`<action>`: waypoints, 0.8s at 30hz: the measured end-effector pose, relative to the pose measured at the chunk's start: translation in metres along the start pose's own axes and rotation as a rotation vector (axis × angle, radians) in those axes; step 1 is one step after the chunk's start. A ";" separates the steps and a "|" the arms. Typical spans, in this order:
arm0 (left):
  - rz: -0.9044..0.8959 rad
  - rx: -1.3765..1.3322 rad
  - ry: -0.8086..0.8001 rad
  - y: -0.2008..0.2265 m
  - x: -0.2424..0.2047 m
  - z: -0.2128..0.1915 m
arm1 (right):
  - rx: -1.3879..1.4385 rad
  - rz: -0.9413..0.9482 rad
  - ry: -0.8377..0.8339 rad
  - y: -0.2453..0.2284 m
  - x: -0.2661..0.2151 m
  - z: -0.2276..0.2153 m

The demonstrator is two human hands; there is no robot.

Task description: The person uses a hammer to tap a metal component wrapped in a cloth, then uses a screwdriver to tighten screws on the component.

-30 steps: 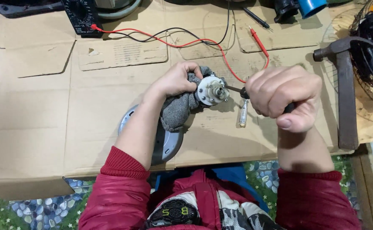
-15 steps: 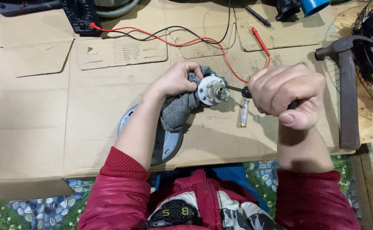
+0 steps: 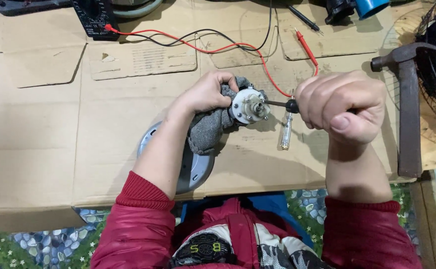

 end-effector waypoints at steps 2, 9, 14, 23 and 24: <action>-0.003 0.003 0.010 -0.004 0.002 0.001 | -0.046 0.056 0.150 0.001 -0.001 0.006; -0.025 0.042 0.059 0.004 0.001 0.001 | 0.008 0.071 0.323 0.027 -0.008 0.014; -0.029 0.056 0.085 0.007 -0.001 0.001 | -0.300 -0.037 1.223 0.019 0.003 0.043; 0.004 0.053 0.036 -0.007 0.002 -0.003 | -0.218 0.197 0.398 0.001 -0.016 0.012; 0.004 0.056 0.032 -0.005 0.000 -0.001 | -0.220 0.195 0.402 0.004 -0.009 0.005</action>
Point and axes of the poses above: each hand's wrist, its own x-axis towards the middle knuckle, its own z-axis out of the palm, y = z × x, the point moved 3 cm from there along x, towards the middle knuckle, and after that the axes turned 3 degrees about z, right-handed, at the moved point
